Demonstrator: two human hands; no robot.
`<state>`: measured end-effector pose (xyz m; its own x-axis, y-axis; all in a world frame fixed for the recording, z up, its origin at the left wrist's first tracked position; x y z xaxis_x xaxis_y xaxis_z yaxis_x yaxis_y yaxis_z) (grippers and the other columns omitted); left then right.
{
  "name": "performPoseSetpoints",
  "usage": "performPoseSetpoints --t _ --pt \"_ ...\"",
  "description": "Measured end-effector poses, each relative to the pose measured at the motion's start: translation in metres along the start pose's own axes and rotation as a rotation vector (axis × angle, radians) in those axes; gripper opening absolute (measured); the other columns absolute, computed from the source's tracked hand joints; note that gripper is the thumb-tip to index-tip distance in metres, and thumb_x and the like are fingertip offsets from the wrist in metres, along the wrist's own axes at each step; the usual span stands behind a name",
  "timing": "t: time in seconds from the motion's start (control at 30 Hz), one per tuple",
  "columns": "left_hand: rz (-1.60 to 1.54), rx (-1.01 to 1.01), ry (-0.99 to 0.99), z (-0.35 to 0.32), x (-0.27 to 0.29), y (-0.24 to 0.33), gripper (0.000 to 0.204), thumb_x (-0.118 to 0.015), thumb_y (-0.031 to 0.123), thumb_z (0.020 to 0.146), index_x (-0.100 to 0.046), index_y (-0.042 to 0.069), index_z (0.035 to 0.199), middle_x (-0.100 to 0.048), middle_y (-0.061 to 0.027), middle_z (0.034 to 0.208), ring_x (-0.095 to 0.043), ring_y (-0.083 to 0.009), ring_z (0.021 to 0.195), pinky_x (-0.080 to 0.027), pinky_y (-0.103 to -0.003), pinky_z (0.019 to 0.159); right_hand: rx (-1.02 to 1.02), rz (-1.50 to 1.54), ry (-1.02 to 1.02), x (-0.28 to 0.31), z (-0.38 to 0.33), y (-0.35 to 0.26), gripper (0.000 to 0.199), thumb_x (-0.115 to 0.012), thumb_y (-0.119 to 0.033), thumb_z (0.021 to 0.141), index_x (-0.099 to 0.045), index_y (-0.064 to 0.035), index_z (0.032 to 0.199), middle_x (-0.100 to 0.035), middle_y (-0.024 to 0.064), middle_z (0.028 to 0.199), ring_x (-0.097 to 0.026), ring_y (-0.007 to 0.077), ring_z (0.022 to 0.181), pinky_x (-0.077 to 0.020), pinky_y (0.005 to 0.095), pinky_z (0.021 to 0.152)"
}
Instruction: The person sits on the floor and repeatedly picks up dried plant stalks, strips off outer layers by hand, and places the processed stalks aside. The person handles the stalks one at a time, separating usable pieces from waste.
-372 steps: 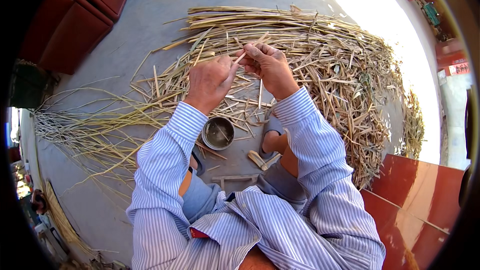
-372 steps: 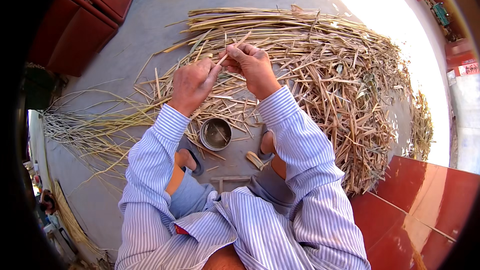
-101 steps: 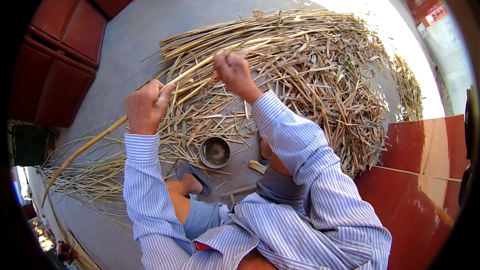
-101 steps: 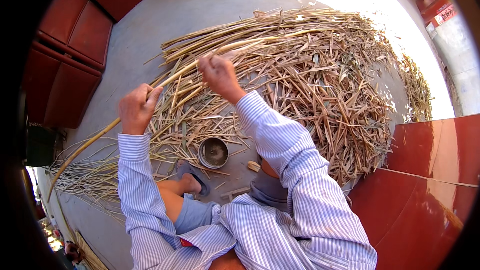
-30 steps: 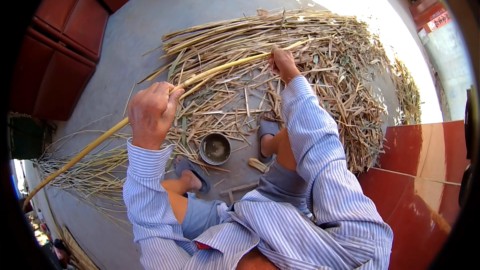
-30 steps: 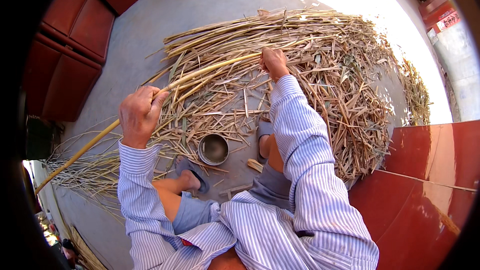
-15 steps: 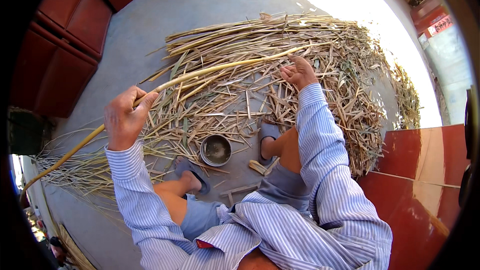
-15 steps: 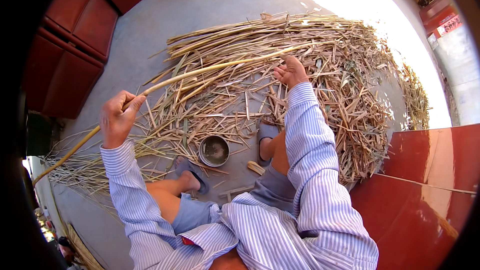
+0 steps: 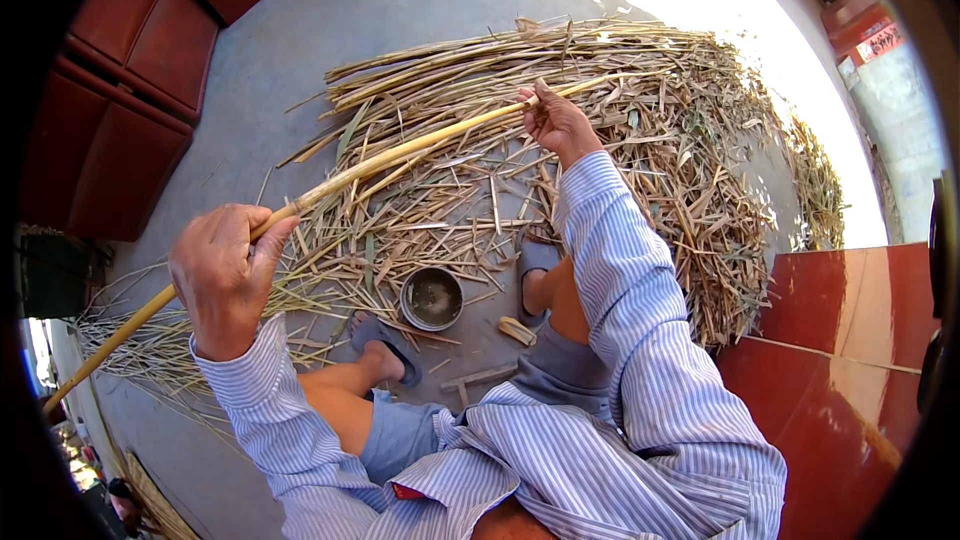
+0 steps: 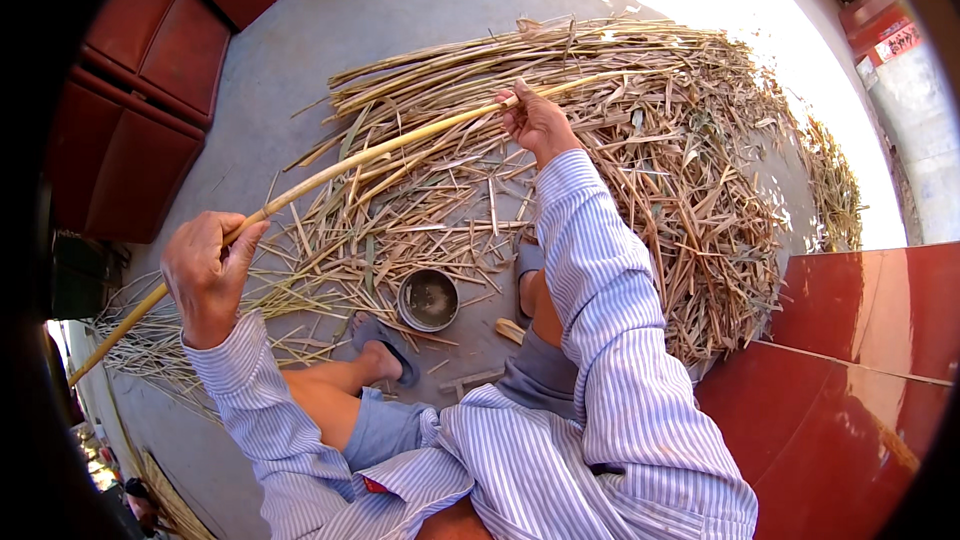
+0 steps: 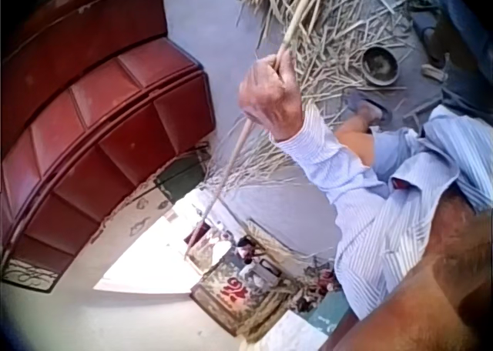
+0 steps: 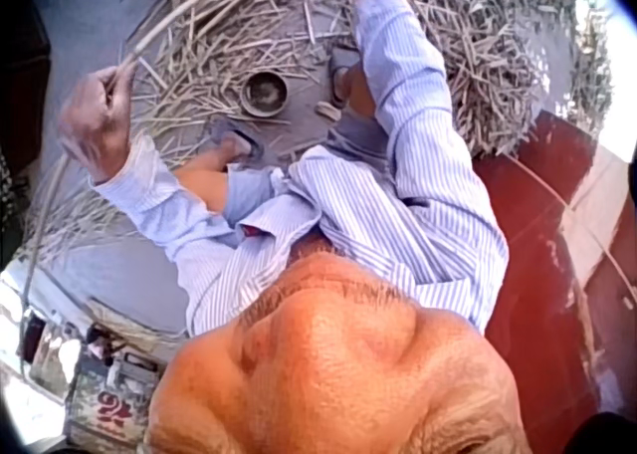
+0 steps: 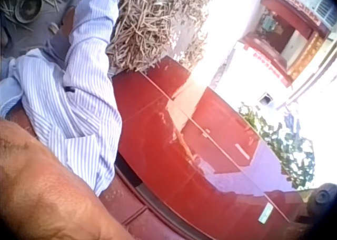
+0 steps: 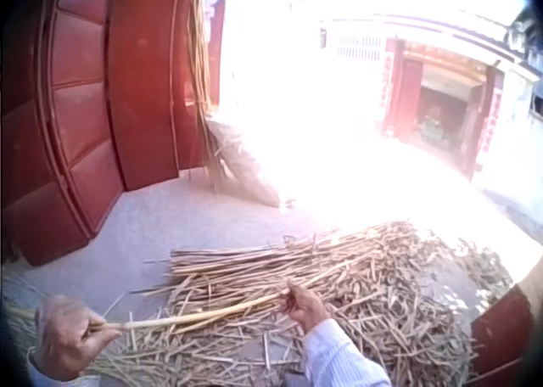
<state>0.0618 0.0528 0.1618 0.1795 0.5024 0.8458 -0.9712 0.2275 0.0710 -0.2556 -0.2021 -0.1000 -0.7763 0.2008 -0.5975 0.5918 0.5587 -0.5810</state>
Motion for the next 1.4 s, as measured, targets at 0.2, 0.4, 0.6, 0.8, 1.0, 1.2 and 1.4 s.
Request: performPoseSetpoints --t 0.2,0.4,0.6,0.8,1.0,1.2,1.4 --pt "0.089 0.289 -0.144 -0.008 0.01 -0.026 0.022 -0.081 0.016 0.07 -0.061 0.007 0.073 -0.06 -0.0078 0.064 -0.052 -0.0275 0.059 -0.036 -0.039 0.06 0.114 0.274 0.043 -0.008 -0.001 -0.005 0.025 -0.058 -0.024 0.098 -0.063 0.0002 0.103 -0.07 0.0081 0.088 -0.069 0.0179 0.078 -0.0559 0.0264 0.06" --pt "0.053 -0.036 -0.115 -0.002 -0.074 -0.001 0.031 -0.072 0.031 0.079 -0.058 0.005 0.088 -0.06 -0.0101 0.078 -0.056 -0.028 0.076 -0.036 -0.04 0.068 -0.094 0.062 -0.383 -0.087 -0.041 0.072 0.023 -0.046 -0.023 0.104 -0.06 -0.0046 0.105 -0.07 0.0089 0.099 -0.066 0.0158 0.084 -0.0577 0.0293 0.071" --pt "-0.15 0.254 -0.128 -0.002 -0.099 -0.026 0.02 -0.073 0.025 0.08 -0.066 0.006 0.08 -0.061 -0.0147 0.065 -0.059 -0.036 0.059 -0.043 -0.044 0.052 -0.135 0.106 -0.56 -0.124 -0.067 0.09 0.024 -0.06 -0.033 0.096 -0.065 -0.0097 0.1 -0.07 0.0086 0.103 -0.066 0.018 0.09 -0.0552 0.0315 0.078" --pt "-0.055 0.01 0.096 -0.01 -0.111 -0.03 0.018 -0.073 0.024 0.08 -0.069 0.007 0.081 -0.064 -0.0109 0.066 -0.061 -0.0325 0.059 -0.043 -0.043 0.053 0.049 -0.11 -0.362 -0.104 -0.044 0.061 0.03 -0.053 -0.034 0.101 -0.063 -0.0059 0.1 -0.068 0.0065 0.09 -0.067 0.013 0.078 -0.0575 0.0259 0.067" --pt "-0.68 0.499 0.041 -0.011 -0.128 -0.049 0.021 -0.074 0.021 0.085 -0.069 0.001 0.084 -0.071 -0.008 0.075 -0.063 -0.0137 0.062 -0.045 -0.029 0.054 0.046 -0.152 -0.305 -0.113 -0.063 0.059 0.027 -0.048 -0.028 0.102 -0.062 -0.0045 0.102 -0.069 0.0092 0.087 -0.069 0.0169 0.077 -0.0587 0.0286 0.067" --pt "-0.703 0.704 0.259 -0.005 -0.104 -0.096 0.025 -0.073 0.026 0.088 -0.067 0.001 0.087 -0.068 -0.0017 0.072 -0.054 -0.0056 0.061 -0.043 -0.024 0.055 0.012 -0.143 -0.28 -0.112 -0.057 0.065 0.028 -0.042 -0.027 0.103 -0.06 -0.0049 0.099 -0.071 0.0157 0.094 -0.071 0.0227 0.081 -0.0596 0.0306 0.068" --pt "0.145 0.126 0.142 0.0 -0.123 -0.066 0.041 -0.062 0.046 0.088 -0.068 0.005 0.087 -0.063 -0.0097 0.069 -0.059 -0.0284 0.076 -0.04 -0.042 0.071 0.064 -0.176 -0.309 -0.115 -0.062 0.073 0.029 -0.043 -0.025 0.104 -0.06 -0.002 0.102 -0.07 0.0179 0.097 -0.071 0.02 0.081 -0.0619 0.0295 0.072"
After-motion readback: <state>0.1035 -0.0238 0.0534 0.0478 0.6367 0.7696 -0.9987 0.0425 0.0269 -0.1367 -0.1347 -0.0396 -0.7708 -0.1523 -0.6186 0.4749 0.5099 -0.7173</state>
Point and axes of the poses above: each hand's wrist, its own z-axis towards the middle knuckle, its own x-axis out of the back of the hand, y = z × x, the point moved 2 cm from there along z, towards the middle knuckle
